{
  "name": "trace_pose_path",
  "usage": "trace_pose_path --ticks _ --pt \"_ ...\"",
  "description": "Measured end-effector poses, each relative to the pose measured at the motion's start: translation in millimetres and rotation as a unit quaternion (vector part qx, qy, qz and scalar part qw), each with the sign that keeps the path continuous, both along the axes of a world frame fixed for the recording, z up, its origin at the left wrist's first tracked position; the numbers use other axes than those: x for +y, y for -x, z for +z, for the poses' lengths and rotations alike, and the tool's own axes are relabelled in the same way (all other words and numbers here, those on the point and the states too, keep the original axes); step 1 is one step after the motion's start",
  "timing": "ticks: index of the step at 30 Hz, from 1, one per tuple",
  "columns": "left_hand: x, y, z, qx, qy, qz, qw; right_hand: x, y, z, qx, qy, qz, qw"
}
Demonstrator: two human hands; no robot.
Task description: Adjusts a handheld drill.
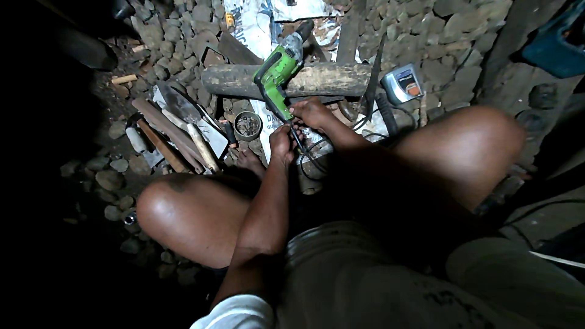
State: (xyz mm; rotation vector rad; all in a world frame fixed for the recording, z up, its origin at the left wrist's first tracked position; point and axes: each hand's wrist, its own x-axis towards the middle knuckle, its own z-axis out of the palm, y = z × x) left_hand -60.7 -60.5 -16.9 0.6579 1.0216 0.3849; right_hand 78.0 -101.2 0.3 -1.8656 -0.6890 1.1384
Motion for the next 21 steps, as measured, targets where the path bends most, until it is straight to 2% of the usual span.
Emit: trace_pose_path --ticks 6,9,12,21 --pt "1.2 8.2 -0.2 -0.004 0.031 -0.054 0.998 -2.8 3.1 -5.4 0.0 -0.014 -0.007 1.0" --pt "-3.5 7.7 -4.5 -0.014 0.005 -0.068 0.998 -3.1 3.3 -11.9 -0.008 -0.019 -0.006 1.0" --pt "-7.1 5.2 -10.0 -0.011 -0.028 -0.056 0.998 -2.6 4.6 -13.9 -0.01 -0.029 -0.006 1.0" --pt "-10.4 1.9 -8.8 0.002 -0.052 -0.01 0.999 0.4 8.2 -12.8 -0.018 -0.024 -0.007 1.0"
